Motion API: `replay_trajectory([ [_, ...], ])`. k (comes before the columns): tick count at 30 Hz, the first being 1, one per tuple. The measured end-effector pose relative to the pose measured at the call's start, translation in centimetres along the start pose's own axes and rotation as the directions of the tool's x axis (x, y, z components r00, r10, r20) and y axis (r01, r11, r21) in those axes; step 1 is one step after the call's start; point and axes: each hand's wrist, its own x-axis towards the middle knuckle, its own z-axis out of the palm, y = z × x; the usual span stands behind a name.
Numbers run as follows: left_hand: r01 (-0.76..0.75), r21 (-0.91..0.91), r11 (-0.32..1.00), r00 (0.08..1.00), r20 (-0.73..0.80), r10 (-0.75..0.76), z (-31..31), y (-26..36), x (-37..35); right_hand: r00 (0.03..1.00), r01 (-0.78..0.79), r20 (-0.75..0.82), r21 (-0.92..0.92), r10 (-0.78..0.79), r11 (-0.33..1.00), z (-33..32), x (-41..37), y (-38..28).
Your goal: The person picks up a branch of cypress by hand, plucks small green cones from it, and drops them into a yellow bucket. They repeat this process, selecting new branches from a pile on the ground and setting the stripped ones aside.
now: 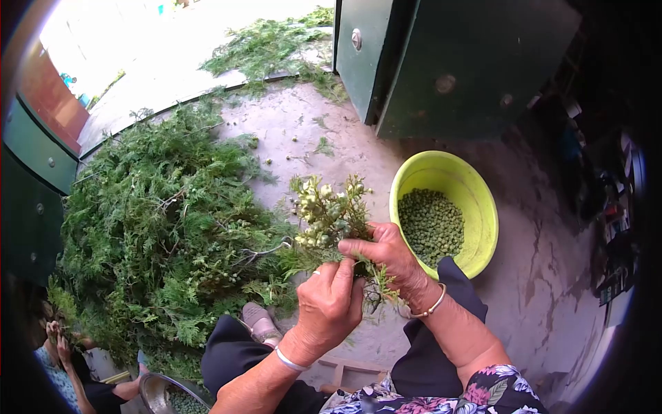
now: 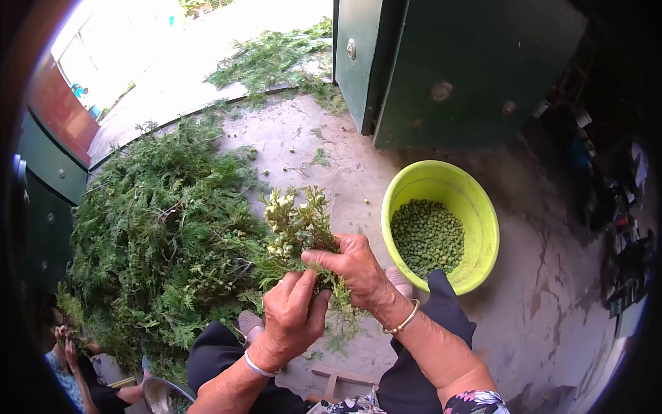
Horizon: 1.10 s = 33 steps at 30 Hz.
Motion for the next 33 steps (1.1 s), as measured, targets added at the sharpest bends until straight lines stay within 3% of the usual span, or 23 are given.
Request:
replay_trajectory([
  [2,-0.005,0.018,1.0,0.999,0.036,0.005,-0.4,-0.1,0.2,1.0,0.0,-0.019,-0.041,-0.001,0.999,-0.1,0.0,0.0],
  [4,0.027,-0.087,0.996,0.995,0.096,-0.019,-1.3,-0.9,0.5,0.997,0.077,0.0,-0.15,-0.078,0.986,-0.4,0.3,0.9],
  [6,0.04,-0.123,0.992,0.988,-0.14,-0.057,-2.0,-1.1,1.5,0.998,0.068,0.002,-0.175,-0.069,0.982,-0.1,0.2,0.9],
  [8,0.248,-0.165,0.955,0.941,-0.194,-0.278,-2.4,-1.1,1.8,0.992,0.119,0.014,-0.355,-0.122,0.927,0.2,0.2,1.1],
  [9,0.211,-0.159,0.964,0.937,-0.247,-0.246,-2.0,-1.8,1.8,0.996,0.089,0.013,-0.354,-0.09,0.931,0.4,0.1,1.1],
  [10,0.214,-0.157,0.964,0.936,-0.249,-0.248,-2.0,-1.5,2.0,0.996,0.088,0.017,-0.354,-0.088,0.931,0.6,0.1,1.3],
  [12,0.367,-0.141,0.919,0.911,-0.146,-0.386,-2.0,-0.7,2.6,0.991,0.135,0.064,-0.351,-0.12,0.927,0.9,0.2,1.6],
  [13,0.289,-0.073,0.955,0.943,-0.149,-0.297,-1.6,-1.5,2.4,0.992,0.123,0.068,-0.413,-0.105,0.902,0.6,0.2,1.7],
  [14,0.291,-0.07,0.954,0.943,-0.149,-0.298,-1.5,-1.7,2.1,0.992,0.123,0.071,-0.411,-0.103,0.903,0.7,0.2,1.6],
  [20,0.451,-0.207,0.868,0.876,-0.086,-0.475,-1.5,-1.5,2.0,0.994,0.08,0.101,-0.435,-0.039,0.897,0.1,-0.1,1.3],
  [22,0.393,-0.187,0.9,0.904,-0.102,-0.416,-1.7,-1.8,1.9,0.992,0.024,0.124,-0.401,0.028,0.916,0.1,-0.4,0.9],
  [24,0.482,-0.422,0.768,0.852,0.018,-0.524,-2.1,-2.3,1.9,0.99,0.016,0.137,-0.32,0.03,0.947,0.1,-0.5,0.1],
  [25,0.594,-0.586,0.551,0.752,0.164,-0.638,-3.2,-1.4,2.7,0.988,0.013,0.154,-0.239,0.025,0.971,0.0,-0.5,-0.2],
  [28,0.635,-0.715,0.293,0.667,0.316,-0.674,-4.3,-1.6,3.1,0.984,-0.005,0.166,-0.313,0.06,0.95,-0.6,-0.4,-0.1],
  [31,0.561,-0.799,0.218,0.655,0.268,-0.706,-3.4,-1.6,2.6,0.989,-0.037,0.122,-0.307,0.078,0.951,-0.1,-0.8,-0.6],
  [33,0.576,-0.783,0.234,0.658,0.275,-0.701,-3.2,-1.7,2.5,0.991,-0.029,0.116,-0.333,0.071,0.943,-0.2,-0.7,-0.6],
])
